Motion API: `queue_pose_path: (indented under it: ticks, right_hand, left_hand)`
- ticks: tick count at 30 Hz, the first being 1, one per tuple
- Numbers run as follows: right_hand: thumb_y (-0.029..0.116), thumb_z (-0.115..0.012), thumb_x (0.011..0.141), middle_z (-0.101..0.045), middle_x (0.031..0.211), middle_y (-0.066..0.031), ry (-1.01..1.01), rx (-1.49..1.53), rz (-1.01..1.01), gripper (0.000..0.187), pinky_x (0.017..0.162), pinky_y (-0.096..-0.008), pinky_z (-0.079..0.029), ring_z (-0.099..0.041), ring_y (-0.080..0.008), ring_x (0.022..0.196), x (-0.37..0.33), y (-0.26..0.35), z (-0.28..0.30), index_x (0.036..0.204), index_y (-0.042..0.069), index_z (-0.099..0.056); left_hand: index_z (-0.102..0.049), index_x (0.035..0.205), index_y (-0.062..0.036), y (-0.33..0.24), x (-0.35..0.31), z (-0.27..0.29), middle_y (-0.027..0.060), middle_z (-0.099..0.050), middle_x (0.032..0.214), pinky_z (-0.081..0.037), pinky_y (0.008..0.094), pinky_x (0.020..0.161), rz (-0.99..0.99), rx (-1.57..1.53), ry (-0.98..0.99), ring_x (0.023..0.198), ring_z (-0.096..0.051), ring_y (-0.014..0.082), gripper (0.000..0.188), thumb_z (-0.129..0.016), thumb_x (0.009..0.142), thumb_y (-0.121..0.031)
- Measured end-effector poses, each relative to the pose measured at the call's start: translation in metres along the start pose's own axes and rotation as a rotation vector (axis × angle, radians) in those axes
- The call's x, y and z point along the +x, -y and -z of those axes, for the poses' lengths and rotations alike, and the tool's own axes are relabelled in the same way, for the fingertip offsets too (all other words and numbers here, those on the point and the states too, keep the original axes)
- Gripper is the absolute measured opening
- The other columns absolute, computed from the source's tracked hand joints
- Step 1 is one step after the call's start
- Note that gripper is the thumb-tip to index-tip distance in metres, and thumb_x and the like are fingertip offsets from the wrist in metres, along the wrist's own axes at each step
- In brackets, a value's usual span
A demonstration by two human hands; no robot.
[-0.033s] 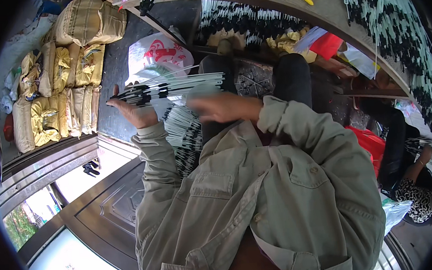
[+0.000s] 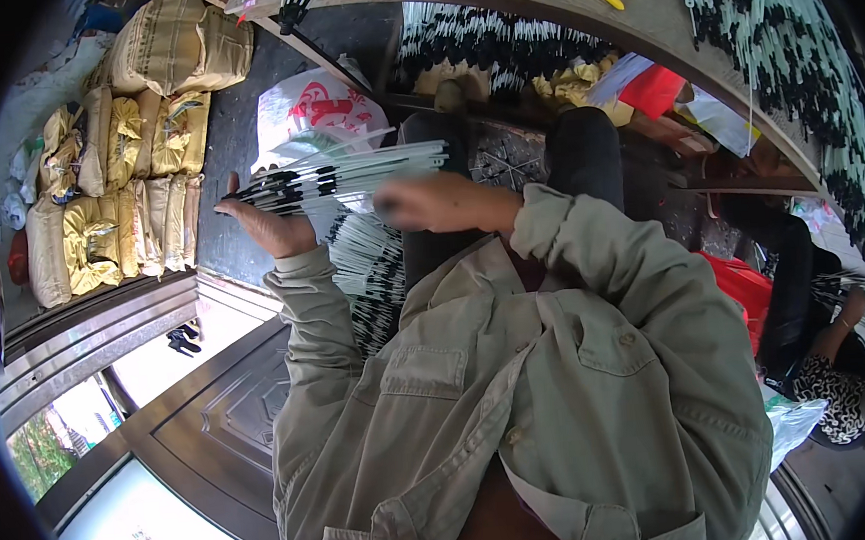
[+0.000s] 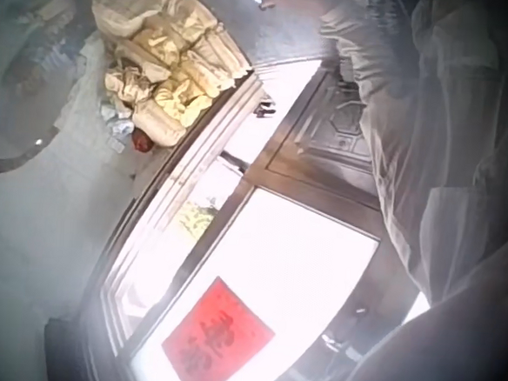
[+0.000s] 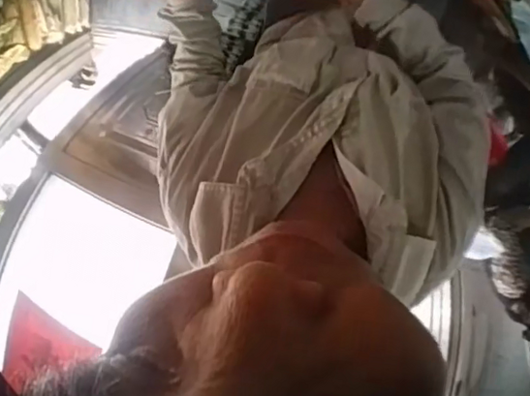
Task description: Assembling white plastic fan blades into a black central hub and securing them using pliers.
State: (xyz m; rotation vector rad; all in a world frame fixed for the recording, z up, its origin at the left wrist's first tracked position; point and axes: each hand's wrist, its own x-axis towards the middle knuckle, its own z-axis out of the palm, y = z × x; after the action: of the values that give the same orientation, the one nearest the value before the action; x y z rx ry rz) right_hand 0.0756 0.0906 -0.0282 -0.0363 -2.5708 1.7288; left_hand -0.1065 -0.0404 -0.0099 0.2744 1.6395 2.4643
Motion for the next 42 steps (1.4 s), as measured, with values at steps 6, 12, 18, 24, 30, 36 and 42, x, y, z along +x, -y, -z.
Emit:
queue_pose_path:
  ticks: [6,12,18,24,30,36,42]
  right_hand:
    - [0.021,-0.055,0.088,-0.054,0.052,-0.0027,0.195,0.204,-0.002,0.027,0.046,-0.0262,-0.039,-0.055,-0.0121,0.048,-0.055,0.06,0.056,0.068,0.003,-0.054]
    - [0.018,-0.066,0.075,-0.049,0.117,-0.0151,-0.314,-0.324,-0.138,0.051,0.085,-0.0314,-0.041,-0.05,-0.0245,0.107,-0.095,0.018,0.054,0.12,0.004,-0.045]
    - [0.04,-0.068,0.069,-0.037,0.131,-0.0104,-0.262,-0.188,0.484,0.063,0.1,-0.0402,-0.025,-0.035,-0.0262,0.122,-0.015,0.042,0.04,0.121,0.009,-0.047]
    - [0.02,-0.053,0.081,-0.059,0.097,-0.0089,-0.263,-0.188,0.51,0.031,0.078,-0.0358,-0.044,-0.058,-0.0252,0.089,-0.021,0.069,0.044,0.107,0.006,-0.059]
    - [0.002,-0.064,0.06,-0.061,0.09,-0.0091,-0.349,-0.077,0.476,0.043,0.062,-0.033,-0.047,-0.061,-0.0252,0.075,-0.034,0.087,0.054,0.103,0.005,-0.061]
    - [0.017,-0.071,0.073,-0.058,0.082,-0.0094,-0.361,0.141,0.344,0.028,0.05,-0.028,-0.038,-0.052,-0.0219,0.057,-0.044,0.067,0.047,0.088,-0.002,-0.058]
    - [0.022,-0.062,0.083,-0.054,0.072,-0.0077,-0.262,0.447,0.208,0.028,0.051,-0.028,-0.037,-0.047,-0.0143,0.055,-0.043,0.056,0.052,0.085,-0.005,-0.055]
  left_hand:
    - [-0.044,0.118,-0.0089,0.013,0.007,0.048,0.0113,-0.057,0.102,-0.045,0.0457,0.083,0.17,-0.338,-0.068,0.094,-0.054,0.0267,0.071,-0.045,0.077,-0.067]
    - [-0.05,0.11,0.0022,0.06,-0.016,0.079,0.0177,-0.056,0.104,-0.045,0.0467,0.085,0.654,-0.875,0.174,0.096,-0.053,0.03,0.062,-0.053,0.08,-0.052]
    - [-0.048,0.116,-0.0029,0.169,-0.075,0.094,0.0122,-0.052,0.11,-0.041,0.0409,0.092,0.742,-0.687,0.122,0.105,-0.049,0.0224,0.049,-0.051,0.084,-0.04]
    - [-0.047,0.116,-0.0007,0.151,-0.117,0.05,0.0132,-0.052,0.112,-0.041,0.0363,0.093,0.748,-1.172,0.206,0.104,-0.051,0.0207,0.045,-0.043,0.09,-0.037]
    - [-0.045,0.117,0.0015,0.19,-0.092,0.107,0.0154,-0.051,0.114,-0.041,0.0377,0.092,1.028,-0.625,0.371,0.107,-0.051,0.0219,0.047,-0.039,0.093,-0.038]
    - [-0.022,0.135,0.0028,0.011,-0.088,0.005,0.0225,-0.044,0.125,-0.037,0.0409,0.096,0.376,-0.171,0.726,0.113,-0.047,0.0308,0.072,-0.052,0.087,-0.042]
    - [-0.049,0.101,0.0068,-0.019,-0.111,-0.034,0.0169,-0.052,0.111,-0.042,0.0261,0.08,0.422,-0.014,0.677,0.091,-0.053,0.0147,0.042,-0.072,0.071,-0.013]
